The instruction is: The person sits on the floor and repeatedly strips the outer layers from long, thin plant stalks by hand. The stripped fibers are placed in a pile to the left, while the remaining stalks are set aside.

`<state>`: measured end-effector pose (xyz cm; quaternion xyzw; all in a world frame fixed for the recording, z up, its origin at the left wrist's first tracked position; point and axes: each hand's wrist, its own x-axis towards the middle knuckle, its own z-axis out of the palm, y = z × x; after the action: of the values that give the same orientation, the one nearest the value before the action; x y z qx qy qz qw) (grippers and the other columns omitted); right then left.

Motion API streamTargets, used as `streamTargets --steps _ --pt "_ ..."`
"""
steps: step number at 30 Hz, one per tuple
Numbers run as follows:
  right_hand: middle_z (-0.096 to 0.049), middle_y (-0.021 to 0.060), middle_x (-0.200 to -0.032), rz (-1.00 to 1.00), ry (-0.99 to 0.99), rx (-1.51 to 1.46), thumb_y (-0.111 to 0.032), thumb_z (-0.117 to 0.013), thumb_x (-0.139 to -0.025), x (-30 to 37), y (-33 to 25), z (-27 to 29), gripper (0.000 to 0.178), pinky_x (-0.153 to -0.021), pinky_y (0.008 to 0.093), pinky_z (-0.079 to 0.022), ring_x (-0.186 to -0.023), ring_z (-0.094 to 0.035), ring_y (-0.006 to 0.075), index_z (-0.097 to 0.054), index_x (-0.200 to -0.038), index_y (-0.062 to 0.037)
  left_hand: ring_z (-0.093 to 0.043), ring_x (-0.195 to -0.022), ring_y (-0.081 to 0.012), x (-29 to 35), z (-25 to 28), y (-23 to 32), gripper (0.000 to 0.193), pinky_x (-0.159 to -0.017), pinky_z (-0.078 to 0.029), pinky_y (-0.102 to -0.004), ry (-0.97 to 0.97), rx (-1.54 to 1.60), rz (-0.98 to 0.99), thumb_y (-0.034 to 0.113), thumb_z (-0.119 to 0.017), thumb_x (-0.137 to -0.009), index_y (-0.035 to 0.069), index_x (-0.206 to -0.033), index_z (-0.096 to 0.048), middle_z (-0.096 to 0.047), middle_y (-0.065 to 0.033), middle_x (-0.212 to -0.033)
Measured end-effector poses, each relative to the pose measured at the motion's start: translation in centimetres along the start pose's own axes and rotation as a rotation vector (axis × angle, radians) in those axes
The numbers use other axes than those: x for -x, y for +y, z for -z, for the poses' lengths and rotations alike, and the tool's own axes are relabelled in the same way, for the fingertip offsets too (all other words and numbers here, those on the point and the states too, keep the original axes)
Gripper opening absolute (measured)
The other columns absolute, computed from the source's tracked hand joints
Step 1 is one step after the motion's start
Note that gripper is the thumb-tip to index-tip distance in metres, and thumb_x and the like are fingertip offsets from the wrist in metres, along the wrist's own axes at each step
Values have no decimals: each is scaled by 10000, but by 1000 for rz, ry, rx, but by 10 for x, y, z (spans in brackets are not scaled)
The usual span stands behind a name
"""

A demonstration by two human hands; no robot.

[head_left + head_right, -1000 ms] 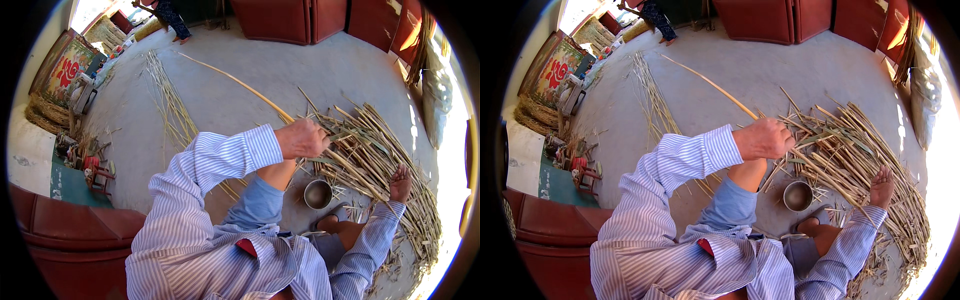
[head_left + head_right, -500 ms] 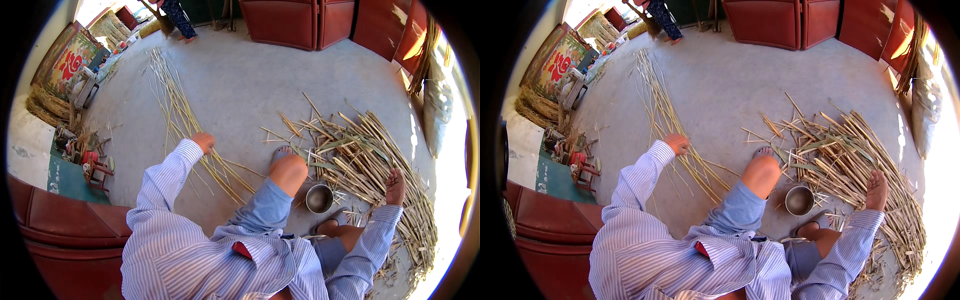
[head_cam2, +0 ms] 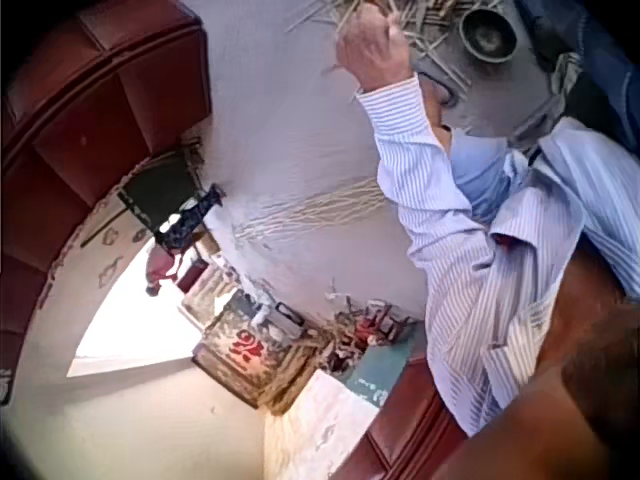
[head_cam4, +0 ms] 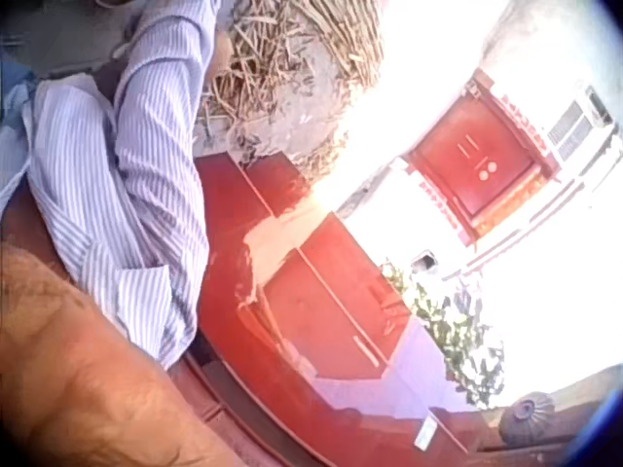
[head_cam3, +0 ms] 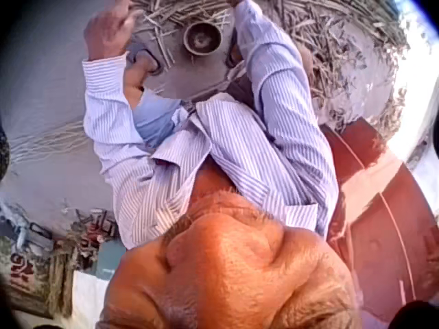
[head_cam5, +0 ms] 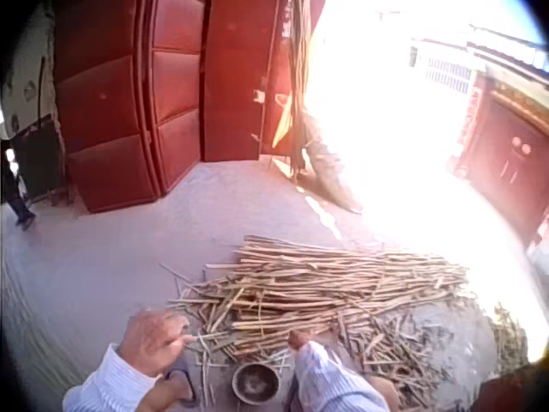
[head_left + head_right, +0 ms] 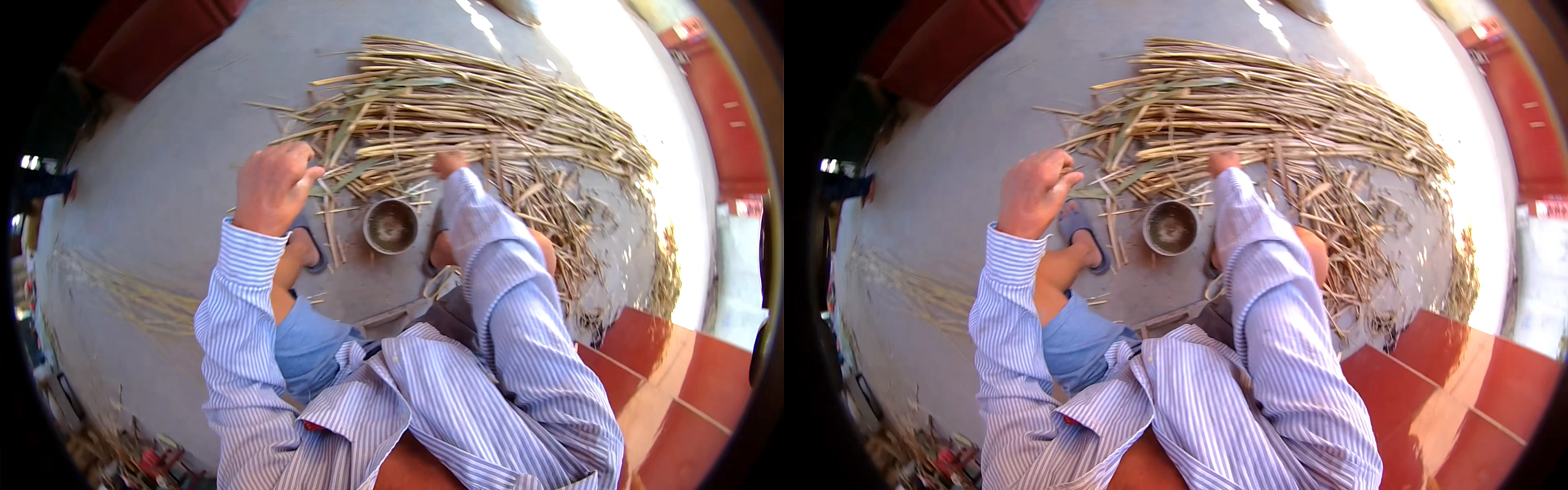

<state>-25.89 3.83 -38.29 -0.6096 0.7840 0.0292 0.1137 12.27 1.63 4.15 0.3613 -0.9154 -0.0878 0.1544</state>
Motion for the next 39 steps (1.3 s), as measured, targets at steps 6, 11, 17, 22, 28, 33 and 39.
streamTargets --steps 6,11,17,22,28,33,39 --pt "-711 119 -744 -687 -32 -846 -259 -603 -754 64 -45 -26 261 -727 347 -542 -712 -698 233 -733 -841 -49 -568 -754 -344 -20 -71 0 244 -637 -400 -437 -219 66 -63 230 -687 -755 35 -786 -544 -578 -130 -743" --pt "-710 137 -756 -834 206 -824 -258 -589 -753 45 -21 -37 279 -729 337 -537 -726 -697 229 -730 -833 -32 -551 -790 -340 -17 -75 -7 239 -692 -391 -416 -368 71 -129 216 -675 -765 23 -861 -571 -578 -146 -810" --pt "-605 123 -730 -1137 286 -1469 -132 -613 -770 16 12 -72 204 -536 369 -422 -621 -565 216 -600 -869 46 -554 -780 -277 -37 -73 7 260 -689 -390 -380 -465 24 -96 142 -734 -703 31 -879 -580 -604 -98 -856" --pt "-604 112 -773 -1173 290 -1600 -260 -652 -836 10 3 -41 292 -541 332 -440 -652 -575 218 -584 -923 10 -565 -808 -281 -32 -78 7 284 -731 -411 -387 -463 34 -54 157 -737 -698 32 -904 -586 -620 -104 -894" --pt "-668 52 -876 -835 573 -2199 -245 -600 -939 23 -42 72 202 -648 277 -490 -750 -610 136 -552 -1002 -59 -580 -936 -298 -38 -77 6 316 -800 -413 -391 -233 -43 -91 149 -686 -772 7 -1040 -598 -632 -127 -1047" --pt "-682 39 -952 -323 379 -2475 -277 -601 -946 59 -130 187 186 -714 272 -524 -785 -633 140 -577 -996 -99 -588 -983 -255 -59 -72 6 368 -835 -410 -380 52 -218 -173 203 -710 -761 27 -1068 -613 -637 -91 -1101" --pt "-682 67 -1001 -37 47 -2363 -293 -637 -921 107 -197 247 253 -772 261 -503 -888 -618 125 -595 -1034 -71 -609 -862 -244 -58 -65 -6 290 -720 -400 -379 -14 -82 -146 237 -722 -753 62 -973 -652 -677 -79 -929"
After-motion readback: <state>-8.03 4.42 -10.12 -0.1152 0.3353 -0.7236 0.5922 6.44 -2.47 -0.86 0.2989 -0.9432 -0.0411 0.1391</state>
